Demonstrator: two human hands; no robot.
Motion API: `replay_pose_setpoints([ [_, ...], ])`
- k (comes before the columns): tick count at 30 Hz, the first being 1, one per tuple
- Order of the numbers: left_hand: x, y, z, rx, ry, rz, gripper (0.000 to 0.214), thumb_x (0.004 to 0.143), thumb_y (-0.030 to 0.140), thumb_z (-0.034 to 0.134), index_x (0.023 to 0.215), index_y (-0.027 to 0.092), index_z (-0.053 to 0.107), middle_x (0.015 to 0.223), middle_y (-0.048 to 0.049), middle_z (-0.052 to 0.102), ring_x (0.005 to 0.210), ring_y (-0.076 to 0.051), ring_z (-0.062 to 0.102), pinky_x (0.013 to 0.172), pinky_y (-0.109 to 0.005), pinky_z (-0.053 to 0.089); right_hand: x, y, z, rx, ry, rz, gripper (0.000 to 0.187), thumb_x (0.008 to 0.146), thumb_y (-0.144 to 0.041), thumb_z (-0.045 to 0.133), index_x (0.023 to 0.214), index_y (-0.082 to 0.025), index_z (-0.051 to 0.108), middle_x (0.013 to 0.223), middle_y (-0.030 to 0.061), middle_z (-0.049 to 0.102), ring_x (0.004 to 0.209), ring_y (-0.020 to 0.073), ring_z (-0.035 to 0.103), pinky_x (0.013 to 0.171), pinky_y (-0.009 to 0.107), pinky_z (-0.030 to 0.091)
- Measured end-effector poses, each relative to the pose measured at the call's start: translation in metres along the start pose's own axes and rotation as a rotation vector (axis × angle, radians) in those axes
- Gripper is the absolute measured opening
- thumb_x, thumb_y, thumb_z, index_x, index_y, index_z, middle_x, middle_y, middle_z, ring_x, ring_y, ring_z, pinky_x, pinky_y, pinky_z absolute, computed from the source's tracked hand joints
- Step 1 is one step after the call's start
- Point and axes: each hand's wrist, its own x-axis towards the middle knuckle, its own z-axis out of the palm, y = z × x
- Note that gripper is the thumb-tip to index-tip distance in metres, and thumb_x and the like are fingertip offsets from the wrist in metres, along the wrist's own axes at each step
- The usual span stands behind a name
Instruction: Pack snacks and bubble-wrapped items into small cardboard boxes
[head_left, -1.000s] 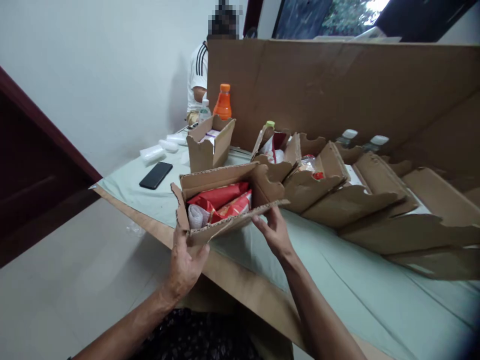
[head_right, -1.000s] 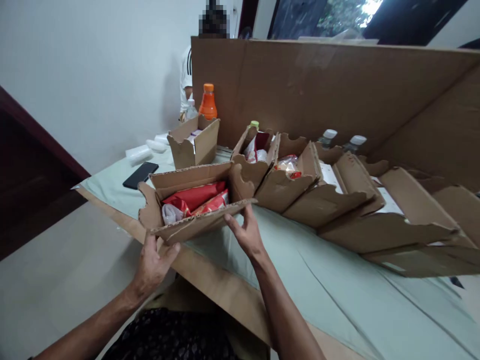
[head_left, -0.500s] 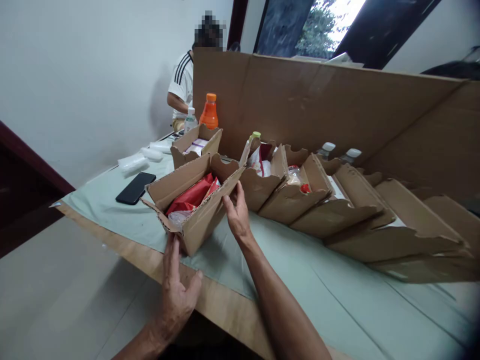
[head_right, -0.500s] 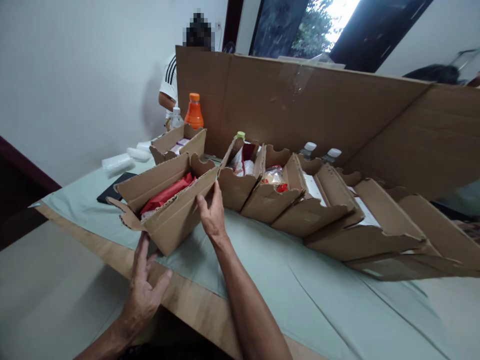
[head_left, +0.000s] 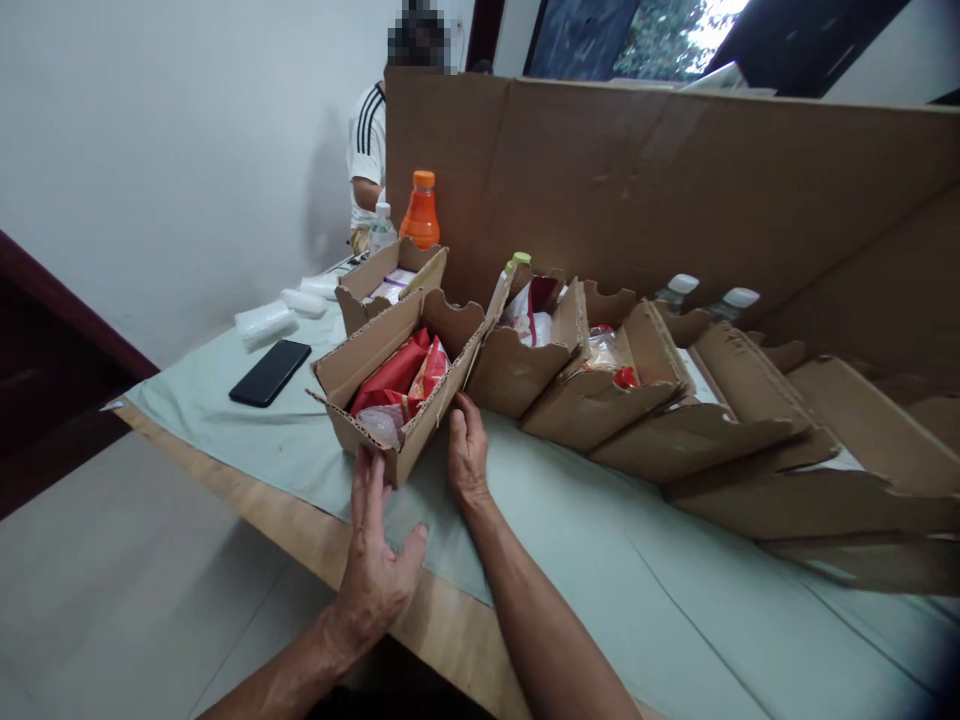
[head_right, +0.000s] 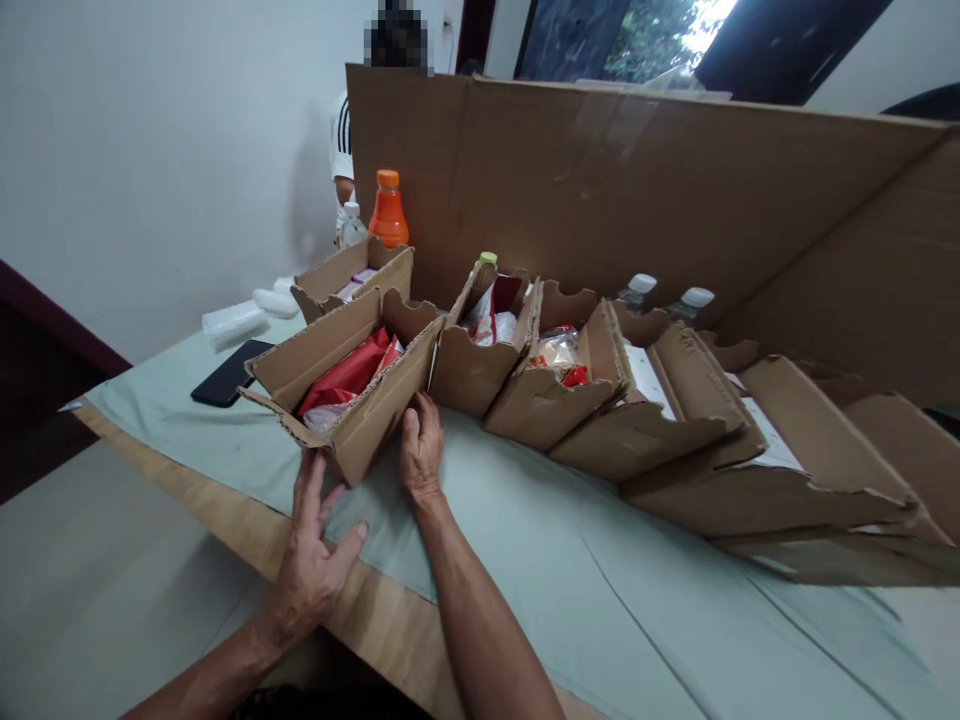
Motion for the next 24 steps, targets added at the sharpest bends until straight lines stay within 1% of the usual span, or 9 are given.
replay_pose_setpoints([
  [2, -0.001, -0.001, 0.002, -0.005, -0.016, 0.019, 0.088, 0.090, 0.015, 0.060, 0.164, 0.033, 0.016, 0.172, -0.0127, 0.015, 0.157, -0.037, 0.026, 0.114, -0.056, 0.048, -0.002, 0.003, 0.001, 0.002, -0.017, 0.000, 0.060, 0.102, -0.058, 0.034, 0.142, -0.019, 0.056, 0.145, 0.0161, 0.060, 0.135, 0.0279, 0.055, 0.115, 0.051, 0.042],
  [4, -0.004, -0.003, 0.003, -0.004, -0.018, 0.030, 0.087, 0.090, 0.016, 0.060, 0.164, 0.033, 0.017, 0.172, -0.0132, 0.017, 0.156, -0.037, 0.028, 0.113, -0.056, 0.049, -0.004, 0.000, 0.001, -0.021, -0.042, -0.025, 0.061, 0.101, -0.059, 0.039, 0.145, -0.020, 0.054, 0.149, 0.0155, 0.058, 0.139, 0.0287, 0.052, 0.115, 0.052, 0.040],
  [7, -0.006, -0.006, 0.003, -0.009, -0.001, 0.033, 0.084, 0.091, 0.017, 0.059, 0.163, 0.032, 0.020, 0.171, -0.0147, 0.018, 0.153, -0.038, 0.034, 0.111, -0.056, 0.052, -0.007, -0.008, -0.002, -0.108, -0.100, -0.106, 0.061, 0.101, -0.057, 0.041, 0.148, -0.019, 0.052, 0.152, 0.0157, 0.056, 0.142, 0.0300, 0.050, 0.115, 0.052, 0.039],
  [10, -0.005, -0.009, 0.005, -0.001, 0.011, 0.042, 0.081, 0.092, 0.018, 0.059, 0.163, 0.032, 0.023, 0.171, -0.0152, 0.019, 0.153, -0.038, 0.034, 0.109, -0.055, 0.054, -0.009, -0.014, -0.005, -0.184, -0.138, -0.172, 0.059, 0.101, -0.052, 0.042, 0.150, -0.020, 0.050, 0.152, 0.0145, 0.055, 0.142, 0.0300, 0.049, 0.113, 0.050, 0.040],
  [13, -0.005, -0.013, 0.006, 0.008, 0.021, 0.044, 0.080, 0.092, 0.019, 0.060, 0.162, 0.032, 0.024, 0.171, -0.0144, 0.019, 0.153, -0.039, 0.035, 0.108, -0.054, 0.054, -0.009, -0.014, -0.006, -0.223, -0.143, -0.178, 0.059, 0.100, -0.050, 0.044, 0.152, -0.023, 0.048, 0.152, 0.0129, 0.056, 0.141, 0.0304, 0.050, 0.110, 0.049, 0.040],
  [16, -0.008, -0.019, 0.005, -0.005, -0.003, 0.040, 0.080, 0.092, 0.019, 0.060, 0.162, 0.032, 0.025, 0.171, -0.0139, 0.021, 0.150, -0.039, 0.039, 0.107, -0.054, 0.055, -0.010, -0.015, -0.007, -0.244, -0.143, -0.194, 0.060, 0.099, -0.049, 0.046, 0.153, -0.023, 0.047, 0.151, 0.0131, 0.056, 0.139, 0.0316, 0.051, 0.109, 0.049, 0.040],
  [19, -0.013, -0.026, 0.003, -0.020, -0.017, 0.021, 0.078, 0.092, 0.021, 0.060, 0.162, 0.032, 0.026, 0.170, -0.0146, 0.025, 0.147, -0.038, 0.045, 0.106, -0.053, 0.056, -0.012, -0.021, -0.007, -0.271, -0.169, -0.251, 0.061, 0.098, -0.051, 0.048, 0.152, -0.023, 0.048, 0.150, 0.0135, 0.057, 0.137, 0.0319, 0.052, 0.110, 0.048, 0.039],
  [22, -0.016, -0.029, 0.003, -0.030, 0.004, -0.017, 0.078, 0.093, 0.023, 0.060, 0.162, 0.031, 0.025, 0.170, -0.0159, 0.024, 0.145, -0.037, 0.048, 0.106, -0.051, 0.056, -0.016, -0.027, -0.006, -0.296, -0.188, -0.323, 0.062, 0.096, -0.054, 0.050, 0.149, -0.023, 0.052, 0.148, 0.0133, 0.058, 0.136, 0.0319, 0.052, 0.110, 0.048, 0.038],
  [24, -0.016, -0.030, 0.003, -0.033, -0.003, -0.020, 0.077, 0.094, 0.023, 0.059, 0.162, 0.031, 0.025, 0.169, -0.0160, 0.024, 0.143, -0.035, 0.051, 0.105, -0.051, 0.057, -0.018, -0.030, -0.005, -0.299, -0.176, -0.359, 0.060, 0.096, -0.055, 0.051, 0.146, -0.022, 0.054, 0.148, 0.0133, 0.058, 0.136, 0.0317, 0.052, 0.110, 0.048, 0.037],
])
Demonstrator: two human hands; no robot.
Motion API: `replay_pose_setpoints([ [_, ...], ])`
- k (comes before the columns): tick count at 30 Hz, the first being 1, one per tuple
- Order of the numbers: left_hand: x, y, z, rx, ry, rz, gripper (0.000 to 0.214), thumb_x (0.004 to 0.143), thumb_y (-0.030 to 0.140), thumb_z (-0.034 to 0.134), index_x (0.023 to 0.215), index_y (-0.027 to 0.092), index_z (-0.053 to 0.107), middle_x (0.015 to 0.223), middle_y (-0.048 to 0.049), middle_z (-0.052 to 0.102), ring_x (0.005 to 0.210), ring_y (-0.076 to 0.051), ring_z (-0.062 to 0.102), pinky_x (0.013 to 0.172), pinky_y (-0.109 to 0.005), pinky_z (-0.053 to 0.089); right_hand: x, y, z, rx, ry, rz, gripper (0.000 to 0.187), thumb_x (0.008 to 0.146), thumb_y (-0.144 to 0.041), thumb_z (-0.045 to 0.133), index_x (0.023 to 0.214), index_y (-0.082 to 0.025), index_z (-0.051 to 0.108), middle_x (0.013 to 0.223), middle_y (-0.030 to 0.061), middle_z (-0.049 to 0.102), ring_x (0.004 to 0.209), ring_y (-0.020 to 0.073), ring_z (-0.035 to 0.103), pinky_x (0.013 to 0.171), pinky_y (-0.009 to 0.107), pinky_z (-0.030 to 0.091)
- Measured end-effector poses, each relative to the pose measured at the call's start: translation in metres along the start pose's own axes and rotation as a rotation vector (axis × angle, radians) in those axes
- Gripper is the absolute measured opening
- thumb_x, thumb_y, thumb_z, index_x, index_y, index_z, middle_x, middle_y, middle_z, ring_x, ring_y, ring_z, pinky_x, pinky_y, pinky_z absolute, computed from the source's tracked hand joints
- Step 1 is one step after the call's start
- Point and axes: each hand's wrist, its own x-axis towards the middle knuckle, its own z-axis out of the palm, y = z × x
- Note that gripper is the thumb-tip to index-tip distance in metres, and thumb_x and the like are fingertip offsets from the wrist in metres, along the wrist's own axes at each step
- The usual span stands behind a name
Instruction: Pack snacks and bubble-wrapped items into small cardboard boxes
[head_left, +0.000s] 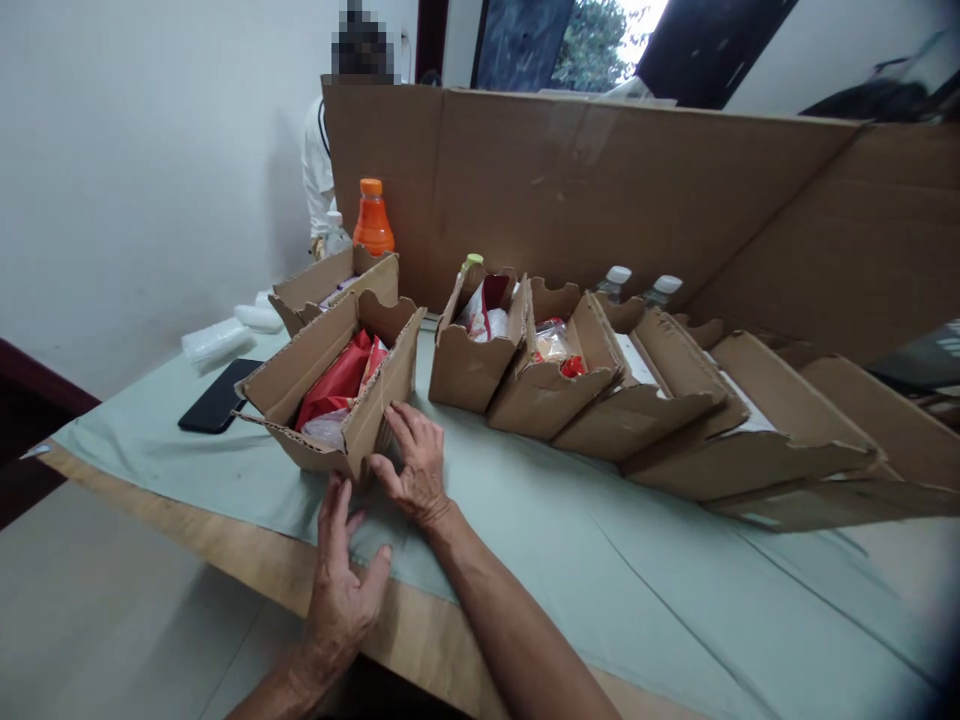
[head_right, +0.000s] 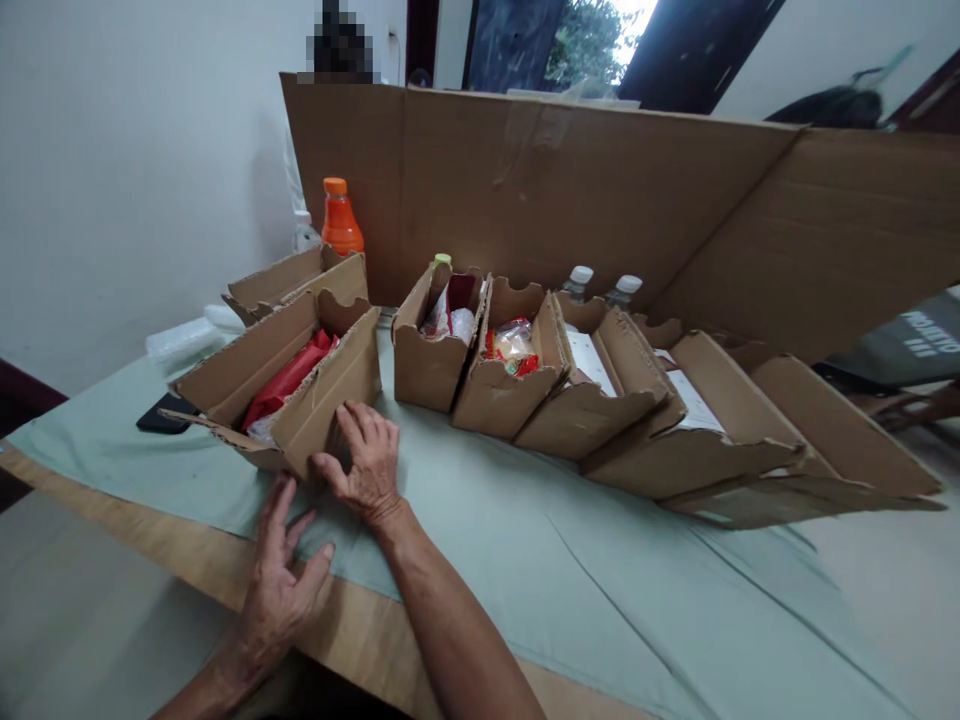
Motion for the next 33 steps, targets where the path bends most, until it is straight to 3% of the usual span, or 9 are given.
replay_pose_setpoints([
  [3, 0.004, 0.002, -0.003, 0.015, -0.016, 0.028, 0.076, 0.094, 0.022, 0.059, 0.161, 0.032, 0.026, 0.167, -0.0160, 0.029, 0.140, -0.035, 0.053, 0.104, -0.051, 0.057, 0.000, -0.001, -0.002, 0.007, 0.028, -0.006, 0.055, 0.096, -0.051, 0.050, 0.141, -0.022, 0.057, 0.147, 0.0131, 0.059, 0.135, 0.0310, 0.053, 0.110, 0.047, 0.037],
  [6, 0.015, 0.005, -0.011, 0.088, -0.039, 0.046, 0.071, 0.094, 0.022, 0.058, 0.159, 0.029, 0.032, 0.160, -0.0163, 0.042, 0.140, -0.035, 0.053, 0.106, -0.052, 0.055, 0.007, 0.006, -0.019, -0.027, 0.070, 0.041, 0.050, 0.095, -0.047, 0.050, 0.140, -0.025, 0.057, 0.145, 0.0120, 0.060, 0.134, 0.0317, 0.054, 0.109, 0.048, 0.037],
  [10, 0.040, 0.005, -0.023, 0.203, -0.099, 0.100, 0.066, 0.093, 0.022, 0.056, 0.156, 0.026, 0.037, 0.150, -0.0151, 0.053, 0.139, -0.033, 0.054, 0.112, -0.055, 0.049, 0.039, 0.022, -0.068, -0.235, 0.249, 0.121, 0.052, 0.096, -0.038, 0.051, 0.146, -0.025, 0.051, 0.149, 0.0138, 0.056, 0.140, 0.0347, 0.046, 0.113, 0.052, 0.030],
  [13, 0.065, -0.001, -0.020, 0.252, -0.092, 0.205, 0.064, 0.092, 0.022, 0.056, 0.154, 0.023, 0.040, 0.147, -0.0155, 0.055, 0.139, -0.033, 0.052, 0.114, -0.055, 0.046, 0.073, 0.031, -0.105, -0.432, 0.234, 0.126, 0.059, 0.091, -0.027, 0.056, 0.148, -0.020, 0.048, 0.148, 0.0164, 0.056, 0.142, 0.0371, 0.041, 0.111, 0.053, 0.028],
  [17, 0.109, -0.008, -0.004, 0.285, -0.103, 0.316, 0.066, 0.087, 0.019, 0.057, 0.152, 0.020, 0.042, 0.136, -0.0152, 0.061, 0.132, -0.032, 0.055, 0.112, -0.054, 0.047, 0.104, 0.028, -0.130, -0.645, 0.057, 0.097, 0.044, 0.088, -0.020, 0.060, 0.132, -0.019, 0.061, 0.130, 0.0159, 0.068, 0.130, 0.0366, 0.049, 0.103, 0.052, 0.031],
  [22, 0.160, -0.005, 0.033, 0.333, -0.197, 0.303, 0.072, 0.079, 0.017, 0.059, 0.149, 0.016, 0.045, 0.132, -0.0169, 0.063, 0.128, -0.035, 0.054, 0.113, -0.057, 0.043, 0.120, 0.027, -0.140, -0.785, 0.030, 0.073, 0.048, 0.085, -0.020, 0.065, 0.134, -0.017, 0.061, 0.140, 0.0180, 0.063, 0.135, 0.0377, 0.044, 0.105, 0.052, 0.030],
  [27, 0.174, 0.001, 0.070, 0.322, -0.241, 0.317, 0.074, 0.075, 0.018, 0.060, 0.148, 0.014, 0.046, 0.131, -0.0165, 0.063, 0.124, -0.035, 0.057, 0.109, -0.056, 0.047, 0.131, 0.032, -0.148, -0.794, -0.139, 0.115, 0.024, 0.090, -0.020, 0.060, 0.108, -0.019, 0.074, 0.107, 0.0135, 0.077, 0.118, 0.0348, 0.057, 0.108, 0.055, 0.029],
  [30, 0.176, 0.005, 0.059, 0.304, -0.235, 0.350, 0.071, 0.078, 0.020, 0.059, 0.148, 0.017, 0.046, 0.139, -0.0158, 0.060, 0.131, -0.033, 0.054, 0.114, -0.054, 0.044, 0.122, 0.028, -0.154, -0.737, -0.018, 0.059, 0.031, 0.089, -0.020, 0.062, 0.119, -0.020, 0.071, 0.123, 0.0124, 0.073, 0.127, 0.0341, 0.055, 0.110, 0.054, 0.030],
  [33, 0.198, 0.010, 0.017, 0.345, -0.056, 0.431, 0.067, 0.084, 0.022, 0.058, 0.149, 0.016, 0.045, 0.151, -0.0175, 0.050, 0.144, -0.033, 0.042, 0.123, -0.054, 0.031, 0.092, 0.024, -0.160, -0.635, 0.143, -0.028, 0.031, 0.091, -0.025, 0.064, 0.122, -0.022, 0.069, 0.137, 0.0106, 0.067, 0.135, 0.0330, 0.052, 0.112, 0.051, 0.032],
])
